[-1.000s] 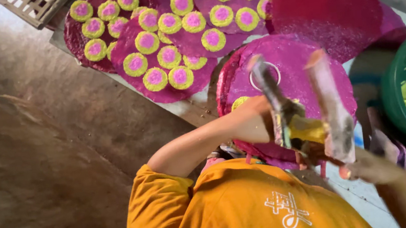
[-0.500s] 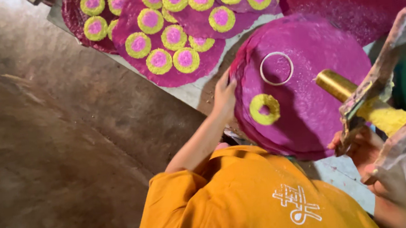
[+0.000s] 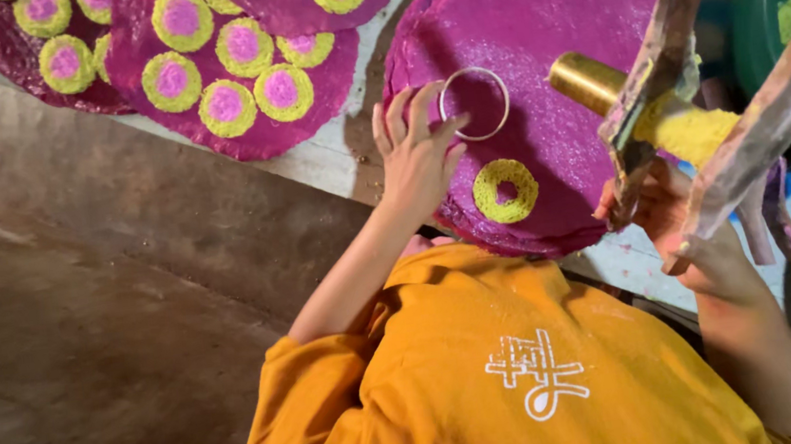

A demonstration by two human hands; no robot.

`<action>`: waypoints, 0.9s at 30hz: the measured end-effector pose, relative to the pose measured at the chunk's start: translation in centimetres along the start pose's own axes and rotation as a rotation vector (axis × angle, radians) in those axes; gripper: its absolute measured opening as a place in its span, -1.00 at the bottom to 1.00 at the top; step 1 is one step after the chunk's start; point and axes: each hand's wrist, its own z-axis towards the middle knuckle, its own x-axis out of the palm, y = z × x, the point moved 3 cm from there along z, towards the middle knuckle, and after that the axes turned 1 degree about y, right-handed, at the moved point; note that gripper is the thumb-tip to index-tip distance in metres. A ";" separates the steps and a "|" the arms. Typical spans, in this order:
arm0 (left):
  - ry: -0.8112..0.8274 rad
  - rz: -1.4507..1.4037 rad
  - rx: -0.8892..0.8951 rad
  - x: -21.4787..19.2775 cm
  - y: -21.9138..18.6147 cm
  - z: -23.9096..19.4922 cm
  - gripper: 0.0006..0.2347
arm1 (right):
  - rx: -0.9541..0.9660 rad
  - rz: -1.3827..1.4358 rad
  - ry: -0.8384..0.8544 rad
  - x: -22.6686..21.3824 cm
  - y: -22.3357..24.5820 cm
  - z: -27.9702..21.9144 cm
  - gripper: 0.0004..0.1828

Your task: The person applies yellow rings of paste onto purple circular discs using a wooden press. They refill the press with yellow and pink paste from buckets and arrange the finished items on a woven tray.

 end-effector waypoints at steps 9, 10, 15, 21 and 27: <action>0.048 -0.060 0.116 1.7 -0.2 -2.3 -0.90 | 0.068 0.012 -0.038 -0.5 -0.9 -1.1 -0.09; 0.084 -0.050 0.112 1.7 -0.2 -2.2 -0.88 | 0.073 -0.003 -0.040 -0.9 -1.3 -1.0 -0.07; 0.055 -0.581 0.018 -1.0 -0.1 1.4 -0.29 | 0.325 0.065 0.097 -2.7 -3.5 0.2 -0.06; 0.527 -2.341 0.367 -4.4 -1.8 7.9 -0.18 | 0.751 0.155 0.285 -3.4 -3.4 3.0 0.09; 0.235 -2.471 0.424 -3.0 -1.7 10.6 -0.67 | 1.031 -0.505 0.224 -6.6 3.2 8.7 0.06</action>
